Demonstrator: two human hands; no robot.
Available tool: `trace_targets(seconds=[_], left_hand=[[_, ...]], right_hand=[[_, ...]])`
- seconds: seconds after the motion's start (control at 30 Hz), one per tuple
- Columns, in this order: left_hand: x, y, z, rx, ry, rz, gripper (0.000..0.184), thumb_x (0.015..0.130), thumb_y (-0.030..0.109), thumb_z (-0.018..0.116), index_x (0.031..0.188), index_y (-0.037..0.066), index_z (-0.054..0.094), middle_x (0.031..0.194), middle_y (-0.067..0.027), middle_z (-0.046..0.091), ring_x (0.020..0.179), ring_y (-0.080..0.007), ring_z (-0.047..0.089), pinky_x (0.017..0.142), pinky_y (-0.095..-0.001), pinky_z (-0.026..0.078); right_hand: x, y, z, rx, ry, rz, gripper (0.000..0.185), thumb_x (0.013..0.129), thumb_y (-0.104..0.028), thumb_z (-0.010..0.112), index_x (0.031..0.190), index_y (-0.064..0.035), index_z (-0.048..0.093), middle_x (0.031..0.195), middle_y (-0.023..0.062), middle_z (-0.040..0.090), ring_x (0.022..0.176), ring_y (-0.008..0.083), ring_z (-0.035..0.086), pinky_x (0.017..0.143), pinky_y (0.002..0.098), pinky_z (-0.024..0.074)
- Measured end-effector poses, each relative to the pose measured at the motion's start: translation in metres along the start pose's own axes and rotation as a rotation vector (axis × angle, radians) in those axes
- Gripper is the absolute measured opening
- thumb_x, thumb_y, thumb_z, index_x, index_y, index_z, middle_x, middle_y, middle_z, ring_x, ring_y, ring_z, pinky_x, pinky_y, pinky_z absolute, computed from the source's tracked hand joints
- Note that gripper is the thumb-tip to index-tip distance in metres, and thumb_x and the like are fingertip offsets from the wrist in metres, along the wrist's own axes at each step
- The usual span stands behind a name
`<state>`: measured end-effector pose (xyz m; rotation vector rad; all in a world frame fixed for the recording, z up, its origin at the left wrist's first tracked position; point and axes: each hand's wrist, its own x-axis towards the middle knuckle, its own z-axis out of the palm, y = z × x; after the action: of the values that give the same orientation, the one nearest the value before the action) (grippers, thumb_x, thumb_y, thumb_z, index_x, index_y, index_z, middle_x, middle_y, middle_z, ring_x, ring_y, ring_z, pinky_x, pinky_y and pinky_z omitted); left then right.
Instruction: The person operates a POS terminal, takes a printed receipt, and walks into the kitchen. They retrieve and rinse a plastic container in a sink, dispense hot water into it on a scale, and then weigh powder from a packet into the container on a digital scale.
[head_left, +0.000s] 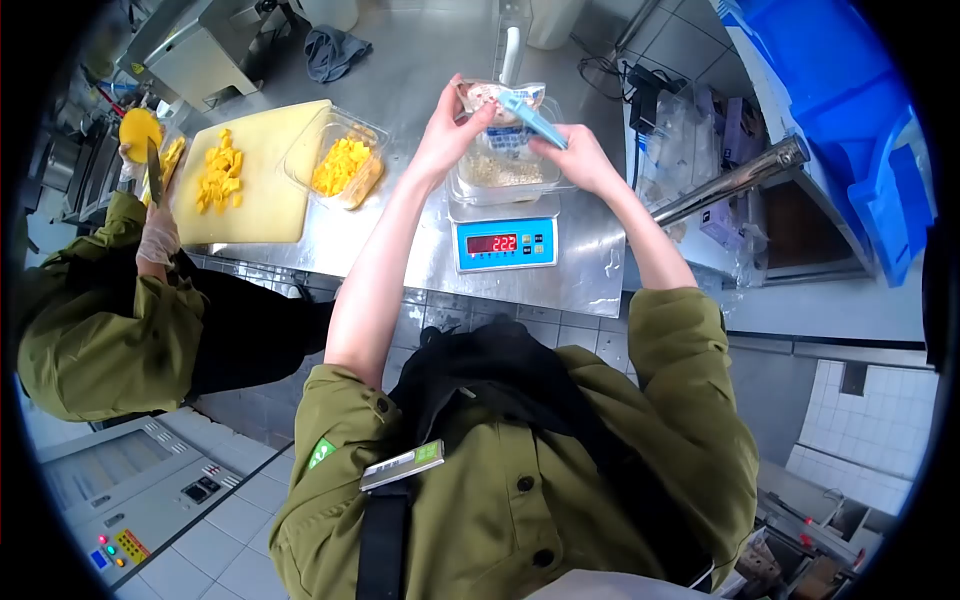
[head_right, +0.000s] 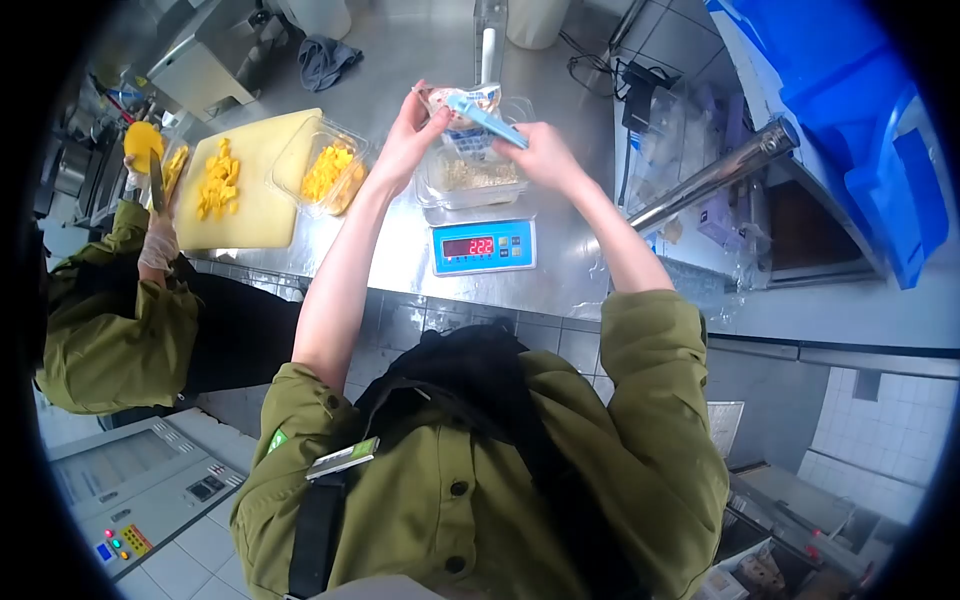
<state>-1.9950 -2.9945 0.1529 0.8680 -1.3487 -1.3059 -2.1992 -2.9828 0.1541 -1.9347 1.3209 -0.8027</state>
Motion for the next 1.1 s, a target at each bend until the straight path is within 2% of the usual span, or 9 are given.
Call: trace_targets(seconds=[0.23, 0.4, 0.5, 0.63, 0.73, 0.83, 0.87, 1.03, 1.1], left_hand=[[0.001, 0.005, 0.014, -0.086, -0.033, 0.035, 0.057, 0.084, 0.027, 0.054, 0.127, 0.003, 0.024, 0.116, -0.0124, 0.046, 0.107, -0.0171, 0.044, 0.092, -0.0293, 0.032], [0.009, 0.000, 0.005, -0.329, 0.051, -0.063, 0.058, 0.078, 0.011, 0.061, 0.125, 0.001, 0.028, 0.112, -0.0105, 0.051, 0.105, -0.0157, 0.047, 0.092, -0.0292, 0.034], [0.009, 0.001, 0.007, -0.283, -0.036, -0.038, 0.053, 0.077, 0.008, 0.061, 0.122, 0.001, 0.033, 0.112, -0.0094, 0.051, 0.103, -0.0151, 0.048, 0.091, -0.0287, 0.035], [0.007, -0.001, 0.004, -0.243, -0.049, -0.090, 0.045, 0.076, 0.006, 0.061, 0.117, 0.001, 0.041, 0.108, -0.0082, 0.054, 0.101, -0.0145, 0.049, 0.089, -0.0279, 0.037], [0.005, 0.005, 0.004, -0.201, 0.027, -0.125, 0.040, 0.077, 0.003, 0.059, 0.113, 0.000, 0.043, 0.105, -0.0088, 0.055, 0.098, -0.0140, 0.051, 0.086, -0.0266, 0.038], [0.004, 0.011, 0.005, -0.118, 0.142, -0.096, 0.043, 0.077, 0.002, 0.058, 0.116, -0.001, 0.039, 0.104, -0.0118, 0.055, 0.092, -0.0147, 0.054, 0.079, -0.0255, 0.043], [0.004, 0.010, 0.005, -0.122, 0.188, -0.072, 0.047, 0.077, 0.002, 0.058, 0.119, -0.001, 0.035, 0.104, -0.0127, 0.055, 0.090, -0.0152, 0.055, 0.077, -0.0255, 0.044], [-0.004, 0.028, 0.011, -0.138, 0.437, 0.017, 0.072, 0.076, -0.003, 0.054, 0.132, 0.009, 0.011, 0.101, -0.0176, 0.054, 0.087, -0.0181, 0.056, 0.072, -0.0257, 0.046], [-0.002, 0.020, 0.010, -0.056, 0.455, 0.067, 0.057, 0.074, -0.004, 0.052, 0.125, 0.007, 0.029, 0.101, -0.0144, 0.054, 0.086, -0.0161, 0.056, 0.073, -0.0256, 0.045]], right_hand=[[0.006, -0.005, -0.005, -0.060, 0.083, 0.092, 0.025, 0.072, -0.028, 0.063, 0.075, -0.0028, 0.063, 0.061, 0.0110, 0.058, 0.057, 0.0199, 0.056, 0.057, 0.0311, 0.0419], [0.005, -0.011, -0.012, -0.070, 0.050, 0.045, 0.026, 0.070, -0.028, 0.066, 0.076, -0.0030, 0.064, 0.062, 0.0090, 0.060, 0.057, 0.0189, 0.057, 0.058, 0.0290, 0.0424], [0.013, -0.006, -0.013, 0.261, 0.081, -0.009, 0.024, 0.071, -0.025, 0.066, 0.080, -0.0025, 0.065, 0.068, 0.0072, 0.063, 0.062, 0.0134, 0.057, 0.061, 0.0264, 0.0434], [0.013, -0.018, -0.019, 0.234, 0.084, 0.021, 0.021, 0.072, -0.022, 0.065, 0.080, -0.0024, 0.065, 0.071, 0.0058, 0.063, 0.066, 0.0102, 0.057, 0.062, 0.0247, 0.0433], [0.011, -0.025, -0.018, 0.020, -0.104, 0.044, 0.028, 0.070, -0.025, 0.067, 0.082, 0.0000, 0.063, 0.071, 0.0067, 0.062, 0.068, 0.0122, 0.057, 0.065, 0.0240, 0.0428], [0.015, -0.011, -0.017, 0.243, -0.002, -0.014, 0.033, 0.069, -0.026, 0.067, 0.086, 0.0011, 0.061, 0.077, 0.0074, 0.062, 0.070, 0.0135, 0.057, 0.066, 0.0243, 0.0428], [0.014, -0.014, -0.015, 0.202, -0.034, -0.073, 0.033, 0.071, -0.025, 0.064, 0.089, 0.0006, 0.057, 0.073, 0.0050, 0.058, 0.064, 0.0113, 0.053, 0.060, 0.0235, 0.0416], [0.003, -0.042, -0.034, 0.498, -0.053, 0.216, 0.017, 0.079, -0.014, 0.052, 0.090, -0.0029, 0.049, 0.060, -0.0030, 0.041, 0.045, 0.0025, 0.031, 0.040, 0.0172, 0.0237], [0.006, -0.050, -0.041, 0.520, -0.071, 0.198, 0.015, 0.079, -0.013, 0.050, 0.090, -0.0024, 0.049, 0.060, -0.0025, 0.043, 0.045, 0.0027, 0.033, 0.040, 0.0172, 0.0250]])
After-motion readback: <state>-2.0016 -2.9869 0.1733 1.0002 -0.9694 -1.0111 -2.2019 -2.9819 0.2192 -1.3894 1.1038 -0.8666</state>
